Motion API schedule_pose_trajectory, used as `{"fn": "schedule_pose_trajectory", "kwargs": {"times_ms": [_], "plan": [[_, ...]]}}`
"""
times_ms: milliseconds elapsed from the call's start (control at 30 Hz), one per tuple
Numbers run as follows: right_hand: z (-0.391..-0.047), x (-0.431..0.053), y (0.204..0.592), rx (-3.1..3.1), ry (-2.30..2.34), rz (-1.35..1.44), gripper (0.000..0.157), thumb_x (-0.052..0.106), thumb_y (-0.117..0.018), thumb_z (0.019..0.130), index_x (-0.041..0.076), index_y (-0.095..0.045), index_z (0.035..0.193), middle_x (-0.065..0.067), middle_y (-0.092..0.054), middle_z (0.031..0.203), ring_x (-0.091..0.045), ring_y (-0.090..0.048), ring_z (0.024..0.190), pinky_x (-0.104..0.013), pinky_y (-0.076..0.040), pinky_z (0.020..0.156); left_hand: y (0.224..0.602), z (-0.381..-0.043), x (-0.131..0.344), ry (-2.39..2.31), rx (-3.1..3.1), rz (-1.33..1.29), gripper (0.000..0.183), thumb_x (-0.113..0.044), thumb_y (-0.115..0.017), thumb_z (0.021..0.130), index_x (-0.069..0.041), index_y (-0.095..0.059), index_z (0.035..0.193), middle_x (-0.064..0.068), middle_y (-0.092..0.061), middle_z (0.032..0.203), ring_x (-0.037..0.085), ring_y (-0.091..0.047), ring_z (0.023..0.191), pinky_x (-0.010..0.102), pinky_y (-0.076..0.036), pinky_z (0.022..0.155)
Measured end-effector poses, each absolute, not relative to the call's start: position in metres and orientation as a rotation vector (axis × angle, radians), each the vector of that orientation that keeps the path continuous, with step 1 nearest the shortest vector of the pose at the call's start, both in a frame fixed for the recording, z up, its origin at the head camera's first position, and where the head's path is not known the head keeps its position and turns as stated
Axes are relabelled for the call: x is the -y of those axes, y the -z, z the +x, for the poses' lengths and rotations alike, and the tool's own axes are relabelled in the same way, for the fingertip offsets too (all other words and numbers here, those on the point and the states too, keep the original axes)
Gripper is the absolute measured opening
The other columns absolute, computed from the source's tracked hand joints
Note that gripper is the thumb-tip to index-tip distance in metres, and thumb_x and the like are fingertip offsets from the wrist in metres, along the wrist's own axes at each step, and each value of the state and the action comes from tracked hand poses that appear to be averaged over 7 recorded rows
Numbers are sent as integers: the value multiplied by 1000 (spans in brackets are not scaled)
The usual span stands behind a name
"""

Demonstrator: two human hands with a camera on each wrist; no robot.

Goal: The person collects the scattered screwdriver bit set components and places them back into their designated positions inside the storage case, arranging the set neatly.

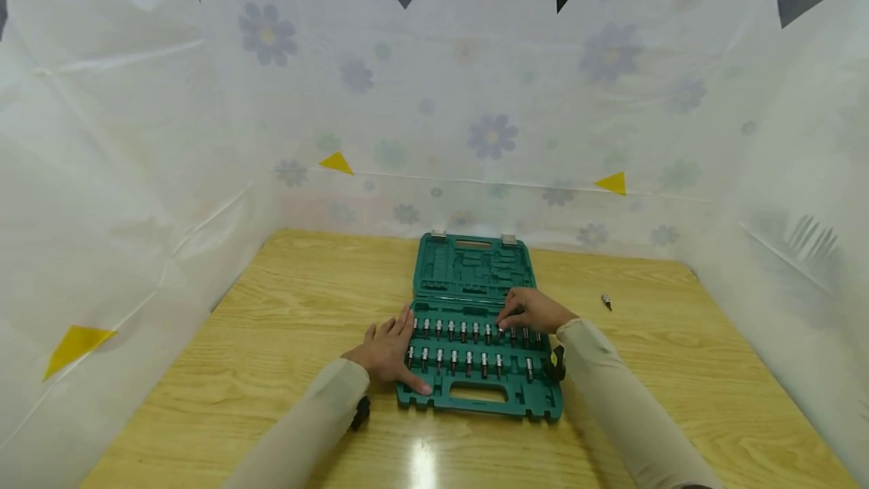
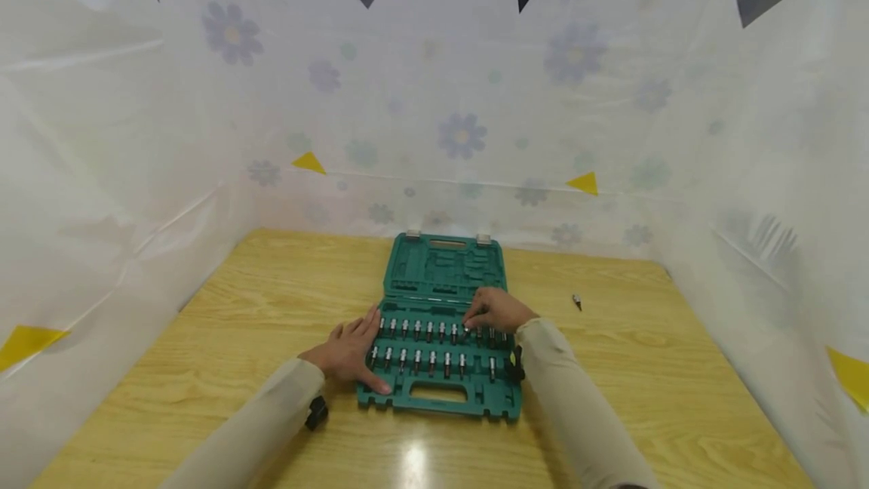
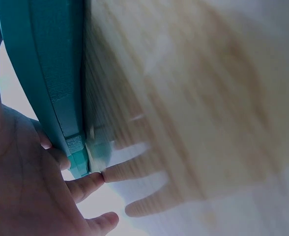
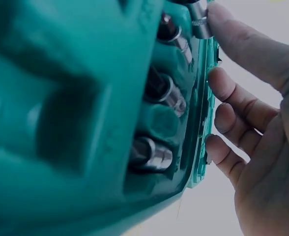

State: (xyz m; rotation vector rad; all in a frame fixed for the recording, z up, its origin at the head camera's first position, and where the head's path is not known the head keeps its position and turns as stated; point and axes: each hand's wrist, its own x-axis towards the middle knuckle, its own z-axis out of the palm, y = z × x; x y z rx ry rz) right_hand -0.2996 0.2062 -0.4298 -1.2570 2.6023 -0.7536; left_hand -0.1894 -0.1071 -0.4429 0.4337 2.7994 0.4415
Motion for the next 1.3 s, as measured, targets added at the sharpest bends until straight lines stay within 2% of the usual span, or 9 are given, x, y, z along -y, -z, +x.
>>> {"fn": "schedule_pose_trajectory", "kwargs": {"times_ms": [167,633,833,1100,1300], "plan": [[-300,-205,428,-2614,757,-1222,9,20,-71,88,15,-77,92,3,-59,95,-14,-53,88,-38,-48,79,443,-190,107,-437,-2790,445,132,-70,-75,66,-7,-1,156,10,8,162,36,-10,146,62,-7,112],[-303,-202,428,-2602,755,-1213,9,24,-72,87,17,-77,87,2,-57,93,-14,-52,84,-37,-47,77,443,-190,107,-428,-2803,436,132,-69,-76,66,-7,-1,156,10,8,162,37,-12,146,62,-8,112],[-302,-196,425,-2662,688,-1174,19,21,-74,86,10,-74,100,-2,-61,102,-21,-57,94,-44,-49,83,443,-190,108,-433,-2804,440,132,-68,-76,66,-7,-2,156,10,7,162,37,-12,146,63,-8,112],[-305,-188,418,-2708,619,-957,35,23,-81,78,13,-71,110,-10,-58,119,-30,-55,109,-48,-47,90,445,-193,108,-433,-2799,440,132,-69,-76,65,-8,-1,156,10,7,162,36,-11,146,63,-8,112],[-310,-183,416,-2678,624,-832,40,21,-84,74,16,-70,111,-16,-52,131,-37,-52,120,-50,-48,92,446,-193,108,-435,-2797,431,133,-69,-76,65,-9,-1,156,8,9,162,35,-10,146,62,-8,112]]}}
